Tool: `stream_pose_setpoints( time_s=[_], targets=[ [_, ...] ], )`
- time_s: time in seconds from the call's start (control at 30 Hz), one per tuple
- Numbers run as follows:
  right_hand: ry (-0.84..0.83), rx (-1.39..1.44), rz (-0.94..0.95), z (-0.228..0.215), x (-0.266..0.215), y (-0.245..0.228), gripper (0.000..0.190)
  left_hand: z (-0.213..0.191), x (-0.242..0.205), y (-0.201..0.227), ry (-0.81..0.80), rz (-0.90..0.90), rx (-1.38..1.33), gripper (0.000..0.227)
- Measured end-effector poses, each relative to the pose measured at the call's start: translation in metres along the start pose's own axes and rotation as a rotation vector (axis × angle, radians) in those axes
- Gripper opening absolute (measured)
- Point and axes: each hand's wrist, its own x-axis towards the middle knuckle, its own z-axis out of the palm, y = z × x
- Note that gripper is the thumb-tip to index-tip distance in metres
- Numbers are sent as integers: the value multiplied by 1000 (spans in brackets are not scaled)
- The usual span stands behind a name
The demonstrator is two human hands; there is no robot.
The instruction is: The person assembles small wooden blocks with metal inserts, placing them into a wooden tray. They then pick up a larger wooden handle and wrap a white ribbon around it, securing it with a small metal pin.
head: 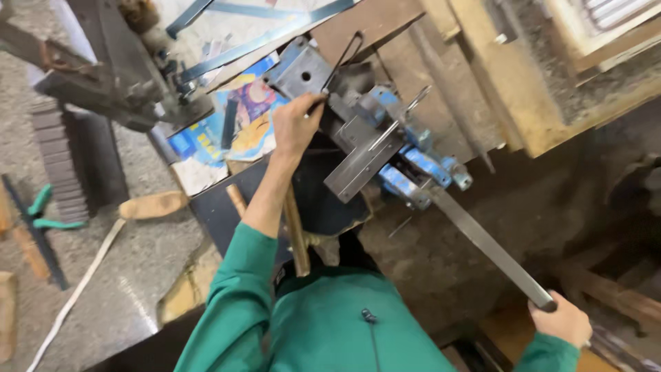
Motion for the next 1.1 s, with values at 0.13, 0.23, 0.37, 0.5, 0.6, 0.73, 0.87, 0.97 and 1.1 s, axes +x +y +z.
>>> stream_pose_setpoints(
  time_s=[0.13,0.23,0.37,0.5,0.6,0.73,0.87,0.97,1.1],
  targets=[
    [-54,44,-19,6,-3,-8,46,-4,4,-2,29,91,-21,16],
    [41,-49,-11,-3,1,15,55,-7,1,2,-16,5,-16,13],
    [197,-85,-63,4,-14,47,50,-10,1,14,17,-37,-78,14],
    [107,-51,-20,8,-12,40,47,-24,12,34,88,-9,-125,14],
    [55,156,-140,9,-14,9,56,-57,25,56,21,8,-116,13],
    [309,430,-415,-46,-33,-72,50,-115,26,90,-58,-1,-217,13],
    [583,587,-756,-145,-78,-211,48,-175,10,117,-221,-57,-465,19],
    [652,634,-1101,-205,-120,-297,65,-211,-11,132,-342,-38,-621,16],
    [397,653,-1483,-228,-150,-368,63,-258,-48,142,-439,67,-656,14]
  ],
)
